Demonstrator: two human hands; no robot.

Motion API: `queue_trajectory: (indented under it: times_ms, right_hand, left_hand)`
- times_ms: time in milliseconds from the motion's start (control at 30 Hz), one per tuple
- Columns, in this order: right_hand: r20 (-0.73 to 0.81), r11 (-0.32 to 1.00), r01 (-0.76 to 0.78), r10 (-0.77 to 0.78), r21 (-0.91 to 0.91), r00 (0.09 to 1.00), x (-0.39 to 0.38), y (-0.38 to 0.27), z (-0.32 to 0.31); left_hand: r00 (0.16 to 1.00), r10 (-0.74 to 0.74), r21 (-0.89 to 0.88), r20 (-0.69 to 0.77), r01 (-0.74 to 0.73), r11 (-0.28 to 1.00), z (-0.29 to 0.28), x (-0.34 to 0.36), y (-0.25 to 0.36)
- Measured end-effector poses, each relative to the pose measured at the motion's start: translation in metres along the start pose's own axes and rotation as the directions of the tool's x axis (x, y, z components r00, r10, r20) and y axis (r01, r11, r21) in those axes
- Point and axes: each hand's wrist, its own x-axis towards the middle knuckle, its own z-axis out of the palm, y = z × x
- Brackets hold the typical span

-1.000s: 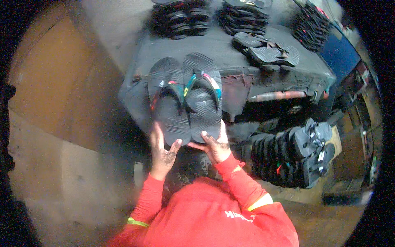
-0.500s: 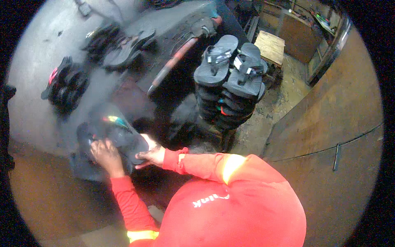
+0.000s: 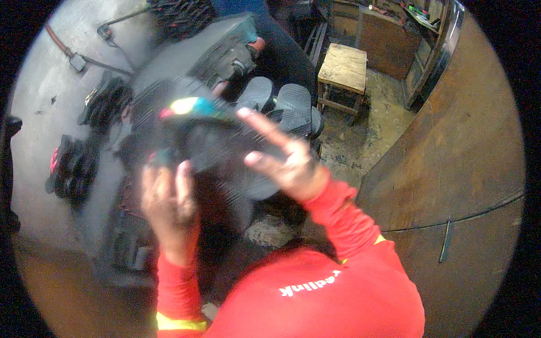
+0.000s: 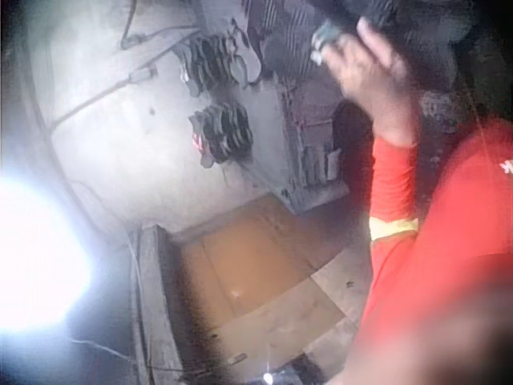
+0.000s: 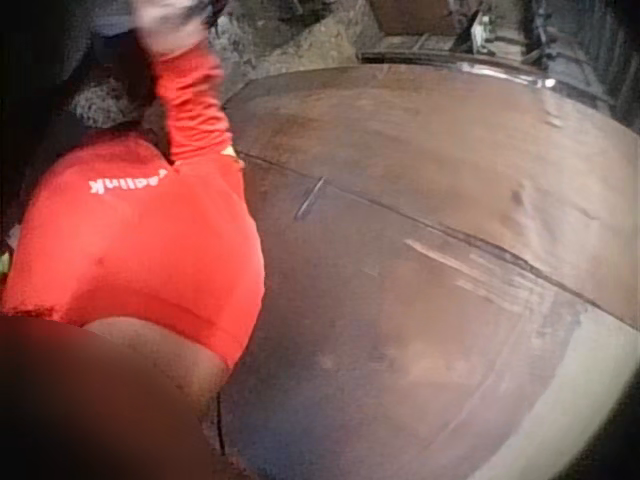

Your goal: The person repeatedly presses and rubs the sole of a flip-flop against a rough surface to shape or smooth it, then places it on a pile of similar footwear. The person continues this process with multiple flip-flops, handling them one at a time.

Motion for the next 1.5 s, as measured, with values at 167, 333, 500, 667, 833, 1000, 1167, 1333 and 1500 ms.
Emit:
queue_trajectory:
  times_ms: [167, 333, 500, 667, 833, 1000, 1167, 1333, 1500]
  right_hand:
    - [0.113, 0.999, -0.028, 0.024, 0.032, 0.993, 0.043, 0.019, -0.121]
    - [0.158, 0.721, -0.69, 0.69, -0.062, 0.706, 0.069, 0.068, -0.148]
    - [0.111, 0.755, -0.639, 0.654, -0.147, 0.748, 0.055, 0.086, -0.155]
    - [0.07, 0.861, -0.314, 0.371, -0.4, 0.926, 0.054, 0.106, -0.154]
    - [0.022, 0.92, -0.334, 0.346, -0.207, 0.938, 0.051, 0.122, -0.15]
    - [-0.017, 0.859, -0.509, 0.51, 0.053, 0.86, 0.034, 0.123, -0.152]
    - [-0.113, 0.887, -0.397, 0.38, -0.236, 0.918, 0.031, 0.147, -0.156]
    - [-0.095, 0.812, -0.113, 0.071, -0.573, 0.993, 0.035, 0.157, -0.165]
    - [-0.309, 0.701, -0.382, 0.237, -0.602, 0.921, 0.027, 0.13, -0.168]
  left_hand:
    - [0.991, 0.134, -0.205, -0.009, -0.133, 0.97, 0.07, 0.038, 0.051]
    - [0.916, -0.19, -0.462, 0.354, 0.348, 0.816, 0.113, 0.042, 0.053]
    - [0.833, -0.473, -0.797, 0.287, 0.481, 0.364, 0.099, -0.002, 0.04]
    - [0.862, -0.494, -0.367, -0.11, 0.427, 0.827, 0.109, 0.007, -0.028]
    - [0.869, -0.472, -0.514, 0.147, 0.475, 0.714, 0.142, 0.013, -0.063]
    - [0.896, -0.415, -0.497, 0.159, 0.436, 0.75, 0.145, 0.011, -0.079]
    - [0.846, -0.451, -0.537, 0.284, 0.53, 0.657, 0.153, 0.015, -0.092]
    - [0.855, -0.372, -0.413, 0.362, 0.505, 0.758, 0.148, 0.018, -0.092]
    - [0.775, -0.516, -0.602, 0.365, 0.619, 0.505, 0.116, 0.02, -0.13]
